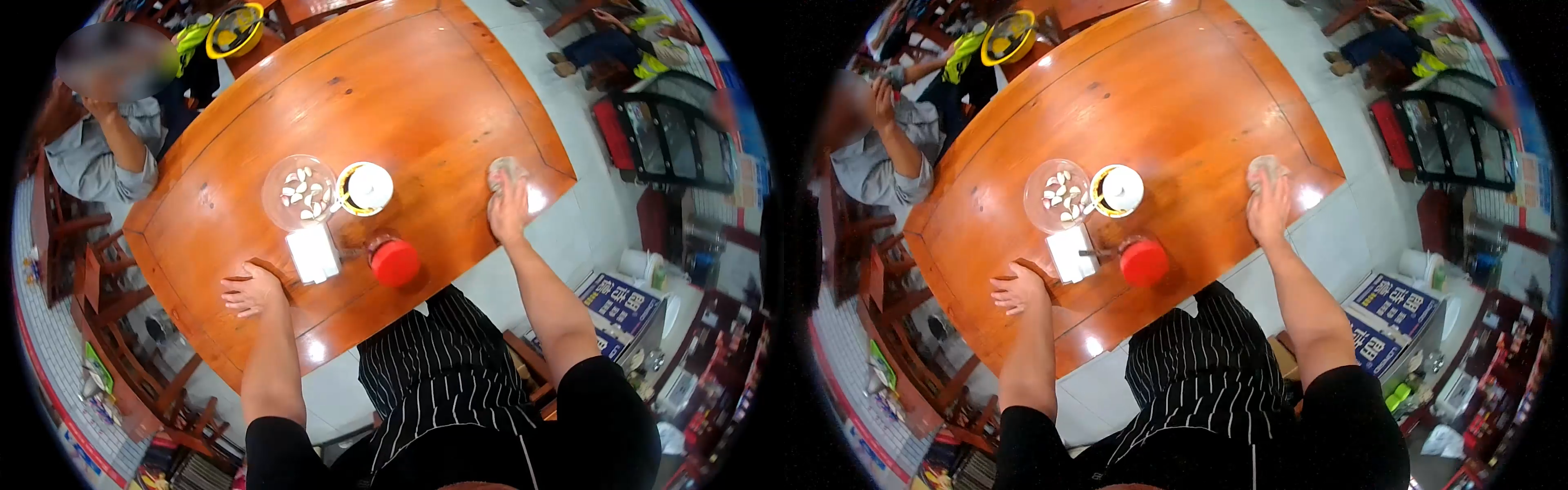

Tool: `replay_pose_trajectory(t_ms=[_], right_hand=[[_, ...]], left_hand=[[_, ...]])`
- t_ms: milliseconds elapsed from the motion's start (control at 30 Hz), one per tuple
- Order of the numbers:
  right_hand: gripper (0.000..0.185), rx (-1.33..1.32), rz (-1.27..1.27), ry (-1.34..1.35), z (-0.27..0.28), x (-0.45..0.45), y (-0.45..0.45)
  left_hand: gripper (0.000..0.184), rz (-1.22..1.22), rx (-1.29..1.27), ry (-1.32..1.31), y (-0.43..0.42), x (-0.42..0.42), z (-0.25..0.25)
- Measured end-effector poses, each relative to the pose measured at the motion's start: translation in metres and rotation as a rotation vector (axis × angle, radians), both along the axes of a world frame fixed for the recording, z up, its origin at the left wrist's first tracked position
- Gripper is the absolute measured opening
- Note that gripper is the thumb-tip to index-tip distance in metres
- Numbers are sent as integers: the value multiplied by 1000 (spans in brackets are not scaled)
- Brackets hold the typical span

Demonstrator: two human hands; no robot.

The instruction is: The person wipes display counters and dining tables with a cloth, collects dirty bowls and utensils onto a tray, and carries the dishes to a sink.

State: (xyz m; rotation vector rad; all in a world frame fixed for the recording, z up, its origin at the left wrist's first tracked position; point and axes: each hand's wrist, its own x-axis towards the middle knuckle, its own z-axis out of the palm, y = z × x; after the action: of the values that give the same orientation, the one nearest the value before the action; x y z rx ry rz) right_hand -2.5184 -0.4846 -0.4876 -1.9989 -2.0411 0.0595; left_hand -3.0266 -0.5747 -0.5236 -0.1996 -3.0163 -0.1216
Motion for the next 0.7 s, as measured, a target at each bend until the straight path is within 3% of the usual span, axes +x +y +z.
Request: replay_pose_trajectory(t_ms=[67, 100, 167, 233, 300, 367, 533, 600, 667, 700], right_hand=[[56, 16, -367, -55, -5, -27, 42], [55, 48, -332, -115, -10, -48, 60], [48, 230, 99, -21, -19, -99, 115], [39, 243, 308, 77, -21, -143, 160], [32, -2, 586, 175, 12, -243, 197], [31, 101, 793, 243, 2, -298, 231], [35, 336, 997, 154, -32, -353, 313], [36, 40, 946, 57, -29, -337, 381], [38, -13, 686, 23, -20, -284, 426], [36, 264, 586, -21, -23, -237, 436]], left_hand=[[76, 28, -20, -70, 0, -4, -2], [76, 21, -49, -58, 1, -5, -5], [76, 35, -84, -59, 7, -8, -12], [75, 27, -66, -103, 13, -9, -12], [74, 24, -74, -102, 12, -12, -12], [72, -4, -84, -92, 9, -17, -11], [70, -9, -100, -89, 13, -15, -20], [69, -15, -81, -74, 12, -14, -24], [69, -18, -94, -90, 17, -9, -22], [69, -16, -104, -103, 19, -8, -20]])
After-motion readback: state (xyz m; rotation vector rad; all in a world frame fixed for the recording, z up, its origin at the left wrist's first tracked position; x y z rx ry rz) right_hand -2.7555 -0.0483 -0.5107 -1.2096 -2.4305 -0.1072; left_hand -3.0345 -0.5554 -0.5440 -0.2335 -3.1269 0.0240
